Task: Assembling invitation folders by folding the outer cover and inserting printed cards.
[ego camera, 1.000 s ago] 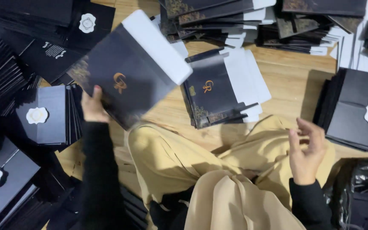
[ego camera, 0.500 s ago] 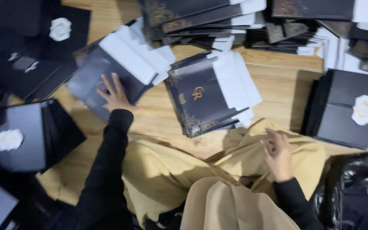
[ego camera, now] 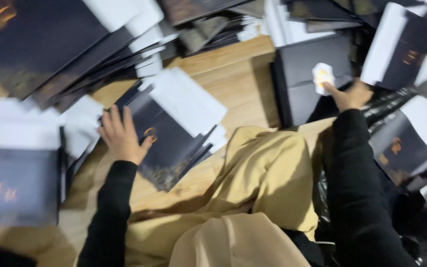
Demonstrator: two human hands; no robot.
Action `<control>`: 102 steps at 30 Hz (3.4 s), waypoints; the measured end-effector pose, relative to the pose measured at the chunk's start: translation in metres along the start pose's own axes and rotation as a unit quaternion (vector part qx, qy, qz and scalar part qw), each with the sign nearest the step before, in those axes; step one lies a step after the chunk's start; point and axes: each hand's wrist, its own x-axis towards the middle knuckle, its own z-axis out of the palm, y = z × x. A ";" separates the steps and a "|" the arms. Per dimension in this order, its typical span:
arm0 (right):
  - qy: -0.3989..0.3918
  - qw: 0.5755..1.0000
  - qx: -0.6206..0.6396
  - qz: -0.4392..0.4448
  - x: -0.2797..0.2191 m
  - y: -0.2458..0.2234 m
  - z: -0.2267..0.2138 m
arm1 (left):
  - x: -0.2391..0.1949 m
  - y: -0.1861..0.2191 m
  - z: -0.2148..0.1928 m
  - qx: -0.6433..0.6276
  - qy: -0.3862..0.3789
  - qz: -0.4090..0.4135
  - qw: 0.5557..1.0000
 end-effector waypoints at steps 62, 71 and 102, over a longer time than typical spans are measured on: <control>-0.214 0.871 0.422 0.130 -0.098 -0.159 0.023 | 0.047 0.032 0.035 0.242 -0.320 0.350 0.846; -0.079 0.857 0.504 -0.068 -0.096 -0.161 -0.108 | -0.035 0.164 -0.066 0.099 0.057 0.537 0.836; -0.033 0.894 0.438 0.082 -0.254 -0.021 -0.167 | -0.120 0.230 -0.029 0.076 -0.075 0.576 0.811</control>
